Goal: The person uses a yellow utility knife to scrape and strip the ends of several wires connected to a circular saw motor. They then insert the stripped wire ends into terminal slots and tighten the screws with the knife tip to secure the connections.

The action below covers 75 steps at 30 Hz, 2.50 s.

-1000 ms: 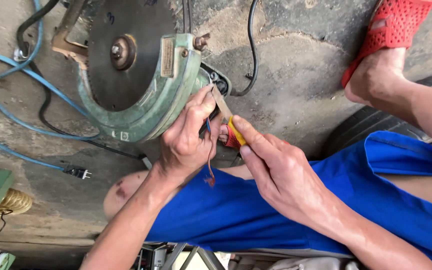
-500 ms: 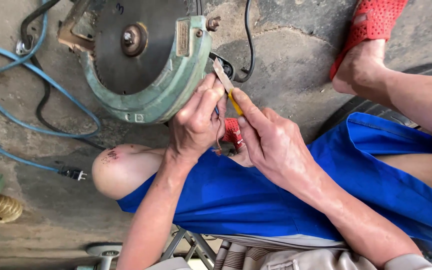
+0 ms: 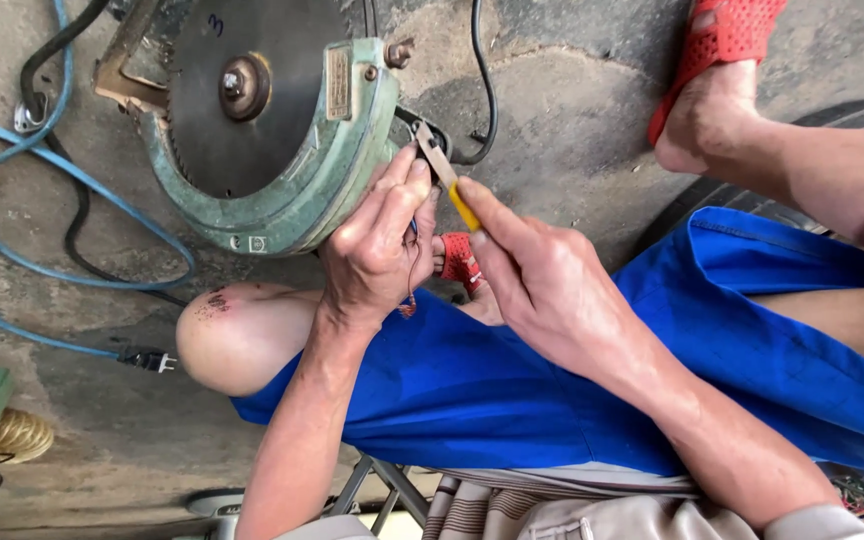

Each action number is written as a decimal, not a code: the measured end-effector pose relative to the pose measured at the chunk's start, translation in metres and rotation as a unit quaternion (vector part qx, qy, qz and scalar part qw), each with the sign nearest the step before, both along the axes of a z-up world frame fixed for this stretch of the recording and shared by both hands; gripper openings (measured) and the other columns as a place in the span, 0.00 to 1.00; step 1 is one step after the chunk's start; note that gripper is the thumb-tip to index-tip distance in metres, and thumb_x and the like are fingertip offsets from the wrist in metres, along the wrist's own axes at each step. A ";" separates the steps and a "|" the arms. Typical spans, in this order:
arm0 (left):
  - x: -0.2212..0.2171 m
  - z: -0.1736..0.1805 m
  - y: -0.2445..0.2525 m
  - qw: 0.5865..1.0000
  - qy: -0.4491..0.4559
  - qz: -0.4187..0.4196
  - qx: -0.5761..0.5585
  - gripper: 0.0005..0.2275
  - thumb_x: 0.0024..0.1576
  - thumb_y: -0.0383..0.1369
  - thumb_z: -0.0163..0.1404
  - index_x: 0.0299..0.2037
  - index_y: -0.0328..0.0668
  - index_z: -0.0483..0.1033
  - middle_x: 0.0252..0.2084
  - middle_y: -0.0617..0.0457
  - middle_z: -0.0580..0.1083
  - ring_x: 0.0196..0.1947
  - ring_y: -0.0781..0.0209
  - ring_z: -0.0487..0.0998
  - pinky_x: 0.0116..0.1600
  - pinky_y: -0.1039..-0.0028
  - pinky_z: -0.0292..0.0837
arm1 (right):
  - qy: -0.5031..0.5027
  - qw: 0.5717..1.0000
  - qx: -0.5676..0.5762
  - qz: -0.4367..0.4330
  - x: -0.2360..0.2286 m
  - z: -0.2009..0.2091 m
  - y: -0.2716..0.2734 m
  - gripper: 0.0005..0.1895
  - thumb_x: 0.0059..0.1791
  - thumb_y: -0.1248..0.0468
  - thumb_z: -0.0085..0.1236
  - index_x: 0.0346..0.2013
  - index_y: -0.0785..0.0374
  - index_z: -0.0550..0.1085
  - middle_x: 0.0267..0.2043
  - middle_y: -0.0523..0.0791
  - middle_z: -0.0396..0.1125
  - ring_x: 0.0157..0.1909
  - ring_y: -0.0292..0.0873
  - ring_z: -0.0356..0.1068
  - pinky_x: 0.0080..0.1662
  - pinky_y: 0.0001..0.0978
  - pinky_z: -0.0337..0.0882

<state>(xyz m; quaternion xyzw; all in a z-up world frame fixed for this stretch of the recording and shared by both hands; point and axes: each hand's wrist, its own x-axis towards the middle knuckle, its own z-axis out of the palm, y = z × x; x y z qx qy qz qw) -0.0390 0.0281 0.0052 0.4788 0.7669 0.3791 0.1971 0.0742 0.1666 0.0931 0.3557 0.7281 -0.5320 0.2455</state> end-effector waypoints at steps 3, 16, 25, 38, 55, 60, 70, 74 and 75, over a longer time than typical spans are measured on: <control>0.006 -0.007 -0.008 1.000 -0.004 0.002 -0.007 0.08 0.62 0.21 0.50 0.47 0.25 0.80 0.50 0.34 0.79 0.46 0.36 0.85 0.55 0.58 0.81 | -0.052 0.998 -0.003 0.025 -0.015 -0.007 0.003 0.27 0.56 0.63 0.41 0.72 0.64 0.61 0.26 0.54 0.67 0.30 0.60 0.70 0.37 0.45 0.65; 0.004 -0.006 -0.004 0.999 -0.006 0.011 0.031 0.05 0.61 0.17 0.51 0.44 0.24 0.80 0.48 0.32 0.79 0.46 0.40 0.85 0.52 0.59 0.81 | -0.069 0.983 0.058 0.159 -0.036 0.000 0.029 0.24 0.56 0.62 0.42 0.66 0.68 0.68 0.23 0.68 0.70 0.26 0.74 0.70 0.32 0.62 0.65; -0.001 -0.001 0.001 1.000 -0.011 0.007 0.025 0.05 0.63 0.22 0.51 0.42 0.25 0.79 0.48 0.33 0.80 0.46 0.40 0.85 0.55 0.58 0.80 | -0.075 0.990 0.115 0.032 -0.008 0.010 0.036 0.25 0.58 0.61 0.45 0.70 0.65 0.64 0.34 0.56 0.74 0.27 0.58 0.73 0.36 0.45 0.68; 0.005 -0.001 -0.001 0.999 0.023 -0.009 0.035 0.09 0.62 0.15 0.43 0.44 0.23 0.79 0.45 0.33 0.79 0.46 0.34 0.84 0.55 0.57 0.82 | 0.000 0.965 0.148 0.216 0.014 0.001 0.038 0.25 0.57 0.57 0.50 0.71 0.50 0.68 0.28 0.48 0.66 0.21 0.60 0.69 0.25 0.56 0.66; 0.007 -0.004 -0.008 0.994 0.094 -0.049 0.016 0.17 0.48 0.18 0.43 0.45 0.26 0.81 0.47 0.36 0.80 0.48 0.38 0.84 0.54 0.56 0.80 | -0.012 0.857 0.315 0.408 -0.024 0.000 0.053 0.14 0.59 0.50 0.47 0.59 0.38 0.72 0.20 0.38 0.66 0.16 0.53 0.72 0.16 0.46 0.67; 0.005 -0.003 -0.005 0.995 0.091 -0.042 0.022 0.15 0.54 0.16 0.39 0.43 0.25 0.81 0.46 0.35 0.81 0.48 0.38 0.84 0.54 0.57 0.82 | -0.035 0.862 0.277 0.423 -0.025 0.009 0.060 0.19 0.59 0.50 0.44 0.64 0.40 0.70 0.20 0.41 0.69 0.17 0.55 0.73 0.16 0.48 0.67; 0.007 -0.006 -0.009 0.995 0.086 -0.040 0.010 0.15 0.56 0.16 0.41 0.45 0.25 0.82 0.49 0.35 0.80 0.49 0.37 0.84 0.55 0.56 0.82 | -0.039 0.890 0.217 0.400 -0.024 -0.007 0.069 0.21 0.58 0.51 0.43 0.65 0.44 0.73 0.16 0.51 0.71 0.21 0.65 0.74 0.20 0.57 0.68; 0.006 -0.004 -0.007 0.996 0.074 -0.043 0.020 0.14 0.57 0.16 0.41 0.46 0.23 0.81 0.50 0.32 0.79 0.49 0.36 0.84 0.56 0.58 0.83 | -0.078 0.893 0.214 0.388 -0.024 -0.010 0.067 0.21 0.58 0.50 0.42 0.65 0.41 0.71 0.19 0.53 0.72 0.22 0.68 0.74 0.23 0.61 0.70; 0.007 -0.004 -0.006 0.997 0.068 -0.038 0.023 0.12 0.63 0.19 0.41 0.46 0.23 0.80 0.49 0.31 0.79 0.49 0.35 0.85 0.55 0.58 0.83 | -0.064 0.888 0.228 0.393 -0.025 -0.010 0.067 0.19 0.59 0.51 0.43 0.64 0.42 0.71 0.20 0.52 0.72 0.22 0.66 0.75 0.22 0.59 0.71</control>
